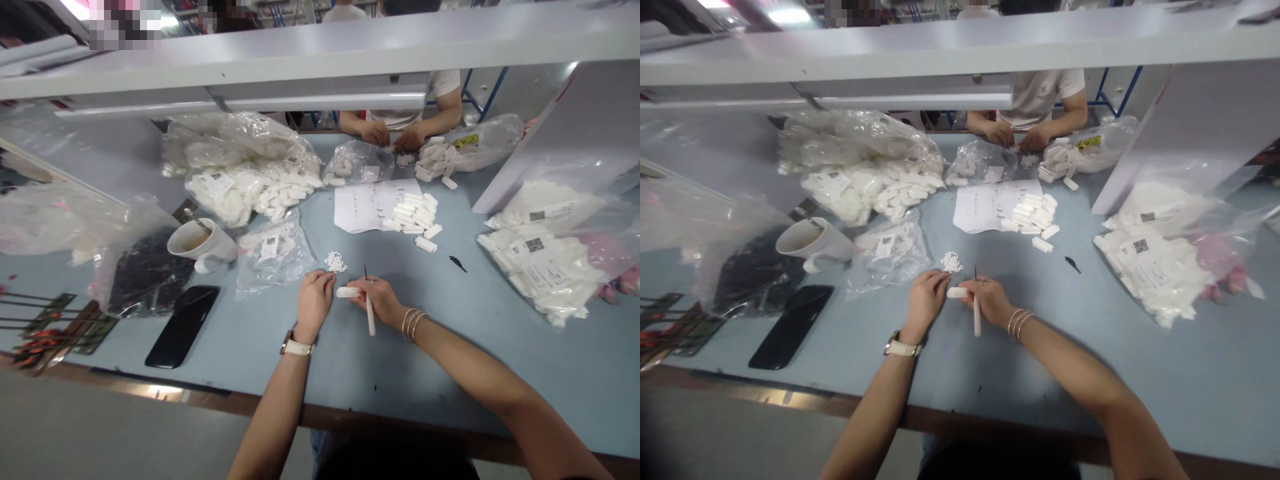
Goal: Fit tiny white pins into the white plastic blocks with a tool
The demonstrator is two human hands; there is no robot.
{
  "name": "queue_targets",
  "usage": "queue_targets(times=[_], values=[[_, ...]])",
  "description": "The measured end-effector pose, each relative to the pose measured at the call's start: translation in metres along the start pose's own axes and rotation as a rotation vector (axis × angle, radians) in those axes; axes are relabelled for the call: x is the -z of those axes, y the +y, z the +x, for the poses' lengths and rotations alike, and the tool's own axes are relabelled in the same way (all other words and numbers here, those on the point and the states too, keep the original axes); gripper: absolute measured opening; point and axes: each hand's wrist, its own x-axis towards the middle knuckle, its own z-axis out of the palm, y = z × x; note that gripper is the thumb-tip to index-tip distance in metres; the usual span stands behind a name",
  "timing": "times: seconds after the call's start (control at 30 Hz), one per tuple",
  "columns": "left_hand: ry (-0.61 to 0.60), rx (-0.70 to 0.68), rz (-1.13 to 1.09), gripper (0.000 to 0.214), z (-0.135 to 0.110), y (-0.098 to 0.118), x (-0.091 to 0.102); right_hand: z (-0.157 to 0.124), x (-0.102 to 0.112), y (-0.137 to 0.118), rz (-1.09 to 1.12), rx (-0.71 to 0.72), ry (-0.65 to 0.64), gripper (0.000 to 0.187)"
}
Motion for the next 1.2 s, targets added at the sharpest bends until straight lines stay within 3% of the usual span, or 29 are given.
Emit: queue_targets(times=[0.3,0.4,0.47,0.63,0.83,1.2], values=[[-0.016,-0.021,0.069,0.021,0.000,0.006,0.005,0.001,0.002,-0.001,0.019,-0.010,0.013,0.017],[0.059,0.018,-0.121,0.018,-0.001,0.009,0.009,0.001,0.003,-0.002,0.057,-0.027,0.026,0.007],[0.086,0.033,-0.301,0.015,-0.003,0.012,0.013,0.001,0.003,-0.002,0.100,-0.054,0.033,0.011],[0.003,-0.026,-0.577,0.012,-0.007,0.027,0.016,0.002,0.004,-0.002,0.181,-0.116,0.028,0.026],[-0.037,-0.084,-0.530,0.010,-0.011,0.037,0.007,0.002,0.003,0.000,0.191,-0.156,-0.016,0.022],[0.047,-0.153,-0.418,0.010,-0.013,0.041,0.005,0.001,0.003,0.002,0.092,-0.128,-0.064,0.017]])
